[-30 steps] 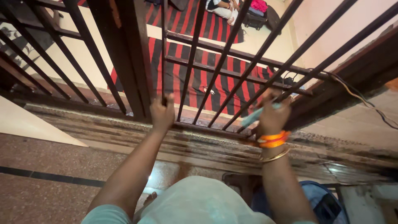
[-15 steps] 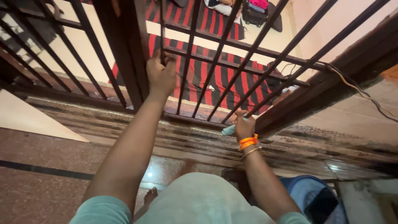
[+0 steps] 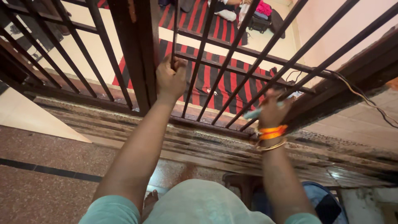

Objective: The person wipes the bars and the frame of a metal gate with a cloth.

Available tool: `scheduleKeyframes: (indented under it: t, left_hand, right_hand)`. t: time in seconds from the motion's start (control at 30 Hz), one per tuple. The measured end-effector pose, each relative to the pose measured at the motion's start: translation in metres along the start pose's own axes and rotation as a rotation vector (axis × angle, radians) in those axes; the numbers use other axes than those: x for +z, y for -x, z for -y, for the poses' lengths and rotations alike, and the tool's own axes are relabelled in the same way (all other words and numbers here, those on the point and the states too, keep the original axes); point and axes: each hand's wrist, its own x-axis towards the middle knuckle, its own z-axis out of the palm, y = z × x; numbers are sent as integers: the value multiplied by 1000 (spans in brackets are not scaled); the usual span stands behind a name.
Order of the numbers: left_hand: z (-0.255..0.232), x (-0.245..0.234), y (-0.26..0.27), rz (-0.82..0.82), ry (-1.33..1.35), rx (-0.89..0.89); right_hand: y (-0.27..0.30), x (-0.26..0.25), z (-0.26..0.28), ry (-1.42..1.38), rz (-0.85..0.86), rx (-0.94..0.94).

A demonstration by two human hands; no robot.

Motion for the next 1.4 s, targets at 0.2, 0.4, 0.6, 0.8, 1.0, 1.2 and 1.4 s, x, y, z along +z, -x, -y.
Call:
scheduleKeyframes:
  t: [0.2, 0.4, 0.6, 0.8, 1.0, 1.2, 1.4]
  left_hand:
    - [6, 9, 1, 9, 231, -87]
    - [10, 3, 3, -12, 41, -10]
    - [-2, 4, 4, -57, -55, 23]
    - [-11, 2, 5, -51, -28, -28]
    - [1, 4, 4, -72, -111, 35]
    - [16, 11, 4, -63, 77, 19]
    - [20, 13, 3, -82, 142, 39]
  right_hand:
    - [72, -29, -118, 323, 16, 313]
    - [21, 14, 22, 136, -185, 408]
    - [-9, 8, 40, 152, -42, 18]
    - [37, -20, -91, 457, -56, -84]
    - [48, -8, -56, 178, -96, 348]
    - [-20, -6, 50, 102, 108, -16]
    - [2, -5, -9, 123, -35, 82]
